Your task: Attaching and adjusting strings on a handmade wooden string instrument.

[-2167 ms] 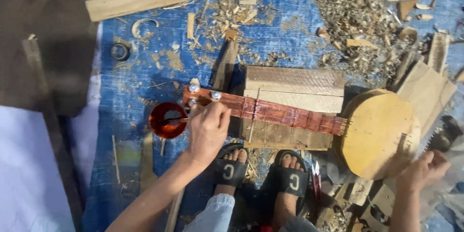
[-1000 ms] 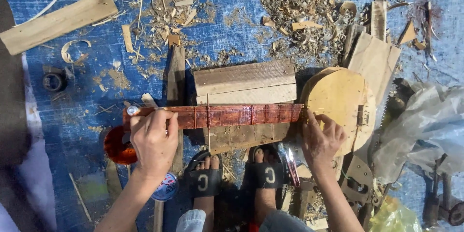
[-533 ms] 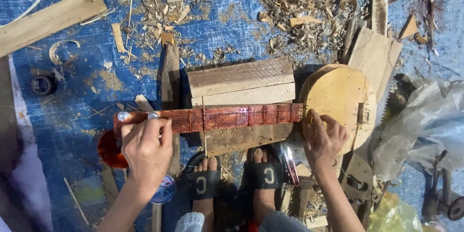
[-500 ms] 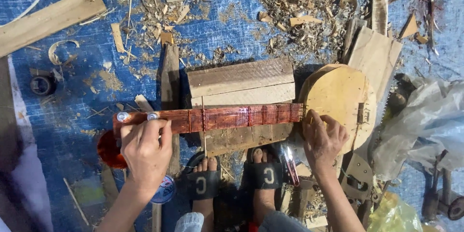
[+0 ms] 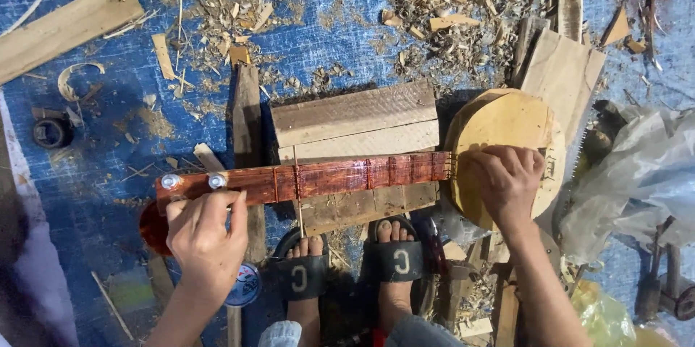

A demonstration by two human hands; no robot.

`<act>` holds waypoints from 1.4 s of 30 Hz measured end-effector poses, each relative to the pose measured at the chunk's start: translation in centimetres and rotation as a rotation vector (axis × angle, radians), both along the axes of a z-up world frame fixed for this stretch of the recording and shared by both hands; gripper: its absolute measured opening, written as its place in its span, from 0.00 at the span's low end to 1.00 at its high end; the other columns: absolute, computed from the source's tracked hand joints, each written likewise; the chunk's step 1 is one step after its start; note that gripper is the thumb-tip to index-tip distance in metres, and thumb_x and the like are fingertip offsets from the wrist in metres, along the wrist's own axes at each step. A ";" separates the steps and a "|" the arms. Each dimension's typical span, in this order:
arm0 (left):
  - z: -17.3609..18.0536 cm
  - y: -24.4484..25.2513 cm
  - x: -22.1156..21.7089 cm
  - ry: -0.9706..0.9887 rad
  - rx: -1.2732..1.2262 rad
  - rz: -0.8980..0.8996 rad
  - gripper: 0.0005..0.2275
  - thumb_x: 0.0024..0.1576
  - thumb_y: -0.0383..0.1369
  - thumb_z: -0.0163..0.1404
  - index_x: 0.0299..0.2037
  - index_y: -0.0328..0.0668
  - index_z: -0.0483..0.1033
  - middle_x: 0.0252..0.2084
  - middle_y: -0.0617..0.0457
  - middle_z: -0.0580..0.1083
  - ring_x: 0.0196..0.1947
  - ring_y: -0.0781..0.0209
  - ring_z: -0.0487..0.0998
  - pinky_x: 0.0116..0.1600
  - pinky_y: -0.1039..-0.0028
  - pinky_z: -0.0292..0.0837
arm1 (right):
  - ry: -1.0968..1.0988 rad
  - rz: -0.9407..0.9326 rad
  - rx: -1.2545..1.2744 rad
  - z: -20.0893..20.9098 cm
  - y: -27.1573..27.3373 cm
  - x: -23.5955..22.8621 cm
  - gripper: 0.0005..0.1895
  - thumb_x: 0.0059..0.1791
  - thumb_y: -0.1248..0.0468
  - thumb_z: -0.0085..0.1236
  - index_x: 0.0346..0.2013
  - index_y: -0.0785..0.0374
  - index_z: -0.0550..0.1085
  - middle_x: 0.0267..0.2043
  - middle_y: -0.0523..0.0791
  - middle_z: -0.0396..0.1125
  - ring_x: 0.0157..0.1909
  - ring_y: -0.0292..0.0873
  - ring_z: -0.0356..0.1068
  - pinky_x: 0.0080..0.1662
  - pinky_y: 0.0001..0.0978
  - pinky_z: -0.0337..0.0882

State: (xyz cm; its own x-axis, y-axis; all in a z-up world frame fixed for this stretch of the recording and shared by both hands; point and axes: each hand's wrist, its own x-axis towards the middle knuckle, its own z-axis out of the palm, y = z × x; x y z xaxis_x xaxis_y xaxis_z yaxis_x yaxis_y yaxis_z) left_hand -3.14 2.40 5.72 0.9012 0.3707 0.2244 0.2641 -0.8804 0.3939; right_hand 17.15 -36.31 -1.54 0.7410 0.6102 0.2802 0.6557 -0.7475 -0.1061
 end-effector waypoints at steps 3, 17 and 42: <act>0.1 0.0 0.1 0.013 0.033 -0.005 0.08 0.53 0.17 0.63 0.32 0.35 0.76 0.25 0.53 0.73 0.23 0.58 0.67 0.45 0.67 0.63 | -0.054 0.090 -0.064 0.2 -0.2 0.9 0.08 0.48 0.65 0.72 0.41 0.52 0.83 0.42 0.38 0.74 0.46 0.38 0.68 0.63 0.43 0.58; 0.9 -0.5 -0.3 0.018 0.000 -0.023 0.07 0.53 0.15 0.62 0.33 0.32 0.77 0.25 0.53 0.73 0.23 0.59 0.67 0.47 0.68 0.64 | -0.115 0.318 -0.242 0.9 -0.8 2.5 0.11 0.48 0.62 0.66 0.46 0.54 0.80 0.46 0.39 0.71 0.44 0.38 0.66 0.59 0.43 0.62; 2.1 -0.8 -3.2 0.147 -0.101 0.088 0.06 0.48 0.19 0.65 0.30 0.36 0.81 0.25 0.54 0.77 0.24 0.63 0.68 0.33 0.74 0.60 | 0.305 0.136 0.254 0.4 8.0 -7.2 0.17 0.47 0.66 0.65 0.51 0.61 0.77 0.51 0.51 0.69 0.43 0.44 0.73 0.37 0.29 0.78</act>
